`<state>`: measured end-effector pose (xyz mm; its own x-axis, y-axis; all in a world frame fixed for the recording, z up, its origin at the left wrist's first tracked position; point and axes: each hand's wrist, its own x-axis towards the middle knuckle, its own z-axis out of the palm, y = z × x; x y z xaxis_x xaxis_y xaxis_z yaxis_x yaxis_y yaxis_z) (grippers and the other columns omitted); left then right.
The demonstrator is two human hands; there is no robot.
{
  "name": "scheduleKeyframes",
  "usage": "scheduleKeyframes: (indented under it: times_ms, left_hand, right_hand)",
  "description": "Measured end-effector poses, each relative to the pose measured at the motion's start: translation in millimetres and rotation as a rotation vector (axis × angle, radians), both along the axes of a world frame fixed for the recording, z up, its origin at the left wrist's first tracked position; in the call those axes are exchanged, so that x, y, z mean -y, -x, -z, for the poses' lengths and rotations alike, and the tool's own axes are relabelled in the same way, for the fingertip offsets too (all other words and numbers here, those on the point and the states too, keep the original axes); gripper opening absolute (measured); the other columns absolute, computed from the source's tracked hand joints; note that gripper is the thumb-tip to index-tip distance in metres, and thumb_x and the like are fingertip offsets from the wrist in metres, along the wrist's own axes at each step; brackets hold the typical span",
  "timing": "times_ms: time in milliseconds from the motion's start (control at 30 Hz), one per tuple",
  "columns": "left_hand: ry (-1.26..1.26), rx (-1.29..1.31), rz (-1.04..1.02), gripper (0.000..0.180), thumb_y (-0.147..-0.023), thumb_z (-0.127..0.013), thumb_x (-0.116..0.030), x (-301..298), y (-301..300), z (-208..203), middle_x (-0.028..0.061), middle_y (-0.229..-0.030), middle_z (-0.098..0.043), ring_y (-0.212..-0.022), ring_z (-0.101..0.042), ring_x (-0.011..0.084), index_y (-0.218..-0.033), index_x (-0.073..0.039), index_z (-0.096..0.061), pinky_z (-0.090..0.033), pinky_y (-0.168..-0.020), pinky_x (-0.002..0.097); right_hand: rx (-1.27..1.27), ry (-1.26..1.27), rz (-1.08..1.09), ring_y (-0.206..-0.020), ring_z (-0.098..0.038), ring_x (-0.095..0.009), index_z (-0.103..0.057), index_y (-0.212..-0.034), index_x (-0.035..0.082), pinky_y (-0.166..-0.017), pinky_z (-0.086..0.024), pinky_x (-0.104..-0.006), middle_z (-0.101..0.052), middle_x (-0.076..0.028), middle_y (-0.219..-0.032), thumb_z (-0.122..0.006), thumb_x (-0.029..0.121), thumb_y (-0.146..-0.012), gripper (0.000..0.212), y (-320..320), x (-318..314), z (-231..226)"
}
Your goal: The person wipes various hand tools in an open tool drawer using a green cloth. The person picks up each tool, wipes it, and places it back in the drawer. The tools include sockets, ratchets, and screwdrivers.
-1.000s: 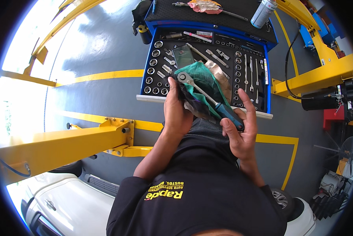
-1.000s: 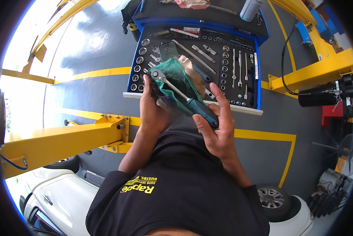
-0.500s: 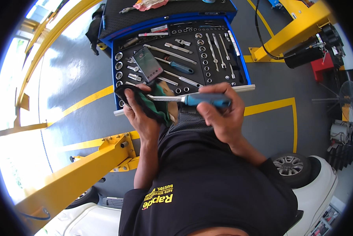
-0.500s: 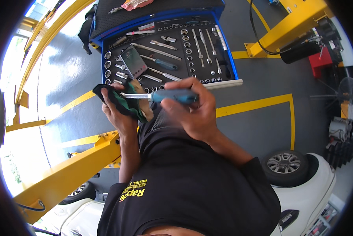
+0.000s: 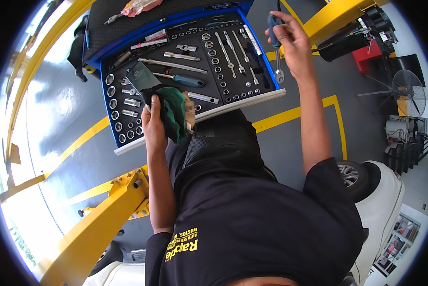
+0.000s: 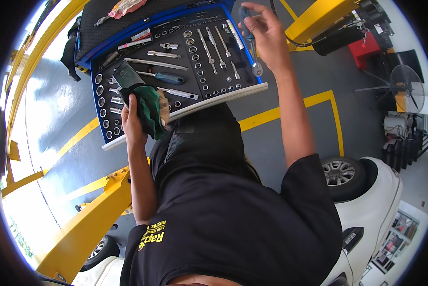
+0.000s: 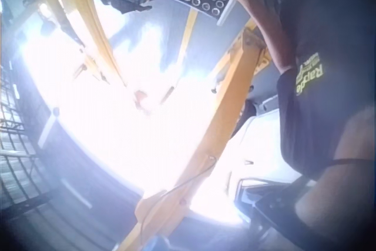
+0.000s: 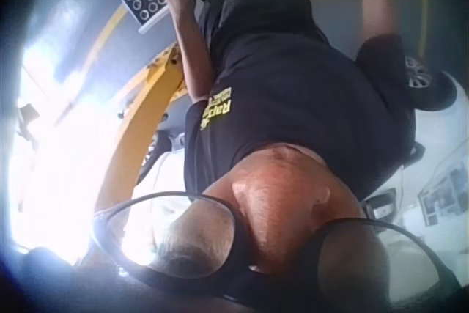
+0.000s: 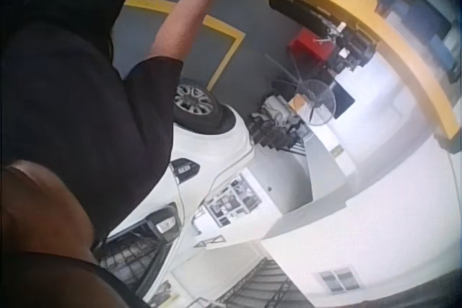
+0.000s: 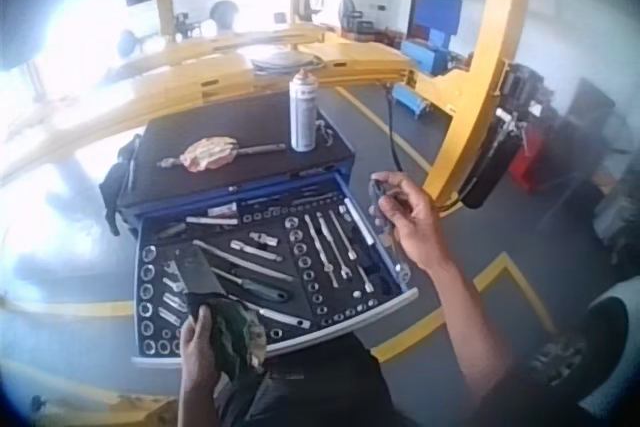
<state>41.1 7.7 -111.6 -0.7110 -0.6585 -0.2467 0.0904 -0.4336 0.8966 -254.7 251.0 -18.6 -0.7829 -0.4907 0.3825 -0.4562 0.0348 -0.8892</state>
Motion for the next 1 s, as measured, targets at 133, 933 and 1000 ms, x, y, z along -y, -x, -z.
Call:
scheduleKeyframes:
  times_ms: [133,933,1000]
  left_hand:
    - [-0.129,-0.003,-0.078,0.035,-0.112,-0.056,-0.036,0.0,3.6,16.1,0.0036,-0.099,-0.074,-0.083,-0.071,0.0108,-0.111,-0.004,-0.069,-0.058,-0.072,0.0262]
    - [0.008,0.017,0.052,0.035,-0.112,-0.057,-0.035,1.2,0.3,25.0,0.0005,-0.096,-0.073,-0.081,-0.065,0.0054,-0.11,-0.004,-0.072,-0.052,-0.071,0.0233]
    - [0.013,0.039,0.055,0.034,-0.112,-0.057,-0.035,1.8,-0.9,24.5,0.0009,-0.097,-0.073,-0.082,-0.066,0.0058,-0.111,-0.004,-0.072,-0.053,-0.071,0.0236]
  right_hand:
    - [0.062,-0.23,0.075,-0.085,-0.067,-0.01,-0.061,-0.139,0.01,-0.08,-0.054,-0.0267,-0.074,-0.007,-0.095,-0.064,0.016,-0.107,0.033,40.6,2.4,59.9]
    - [-0.442,-1.009,0.117,-0.141,-0.044,-0.044,-0.069,-0.139,0.036,-0.12,-0.039,-0.0514,-0.046,-0.014,-0.16,-0.073,0.029,-0.098,0.041,70.2,8.2,122.5]
    - [-0.38,-1.083,0.069,-0.143,-0.043,-0.044,-0.067,-0.142,0.04,-0.12,-0.04,-0.0517,-0.044,-0.014,-0.163,-0.075,0.029,-0.097,0.047,74.3,7.7,114.2]
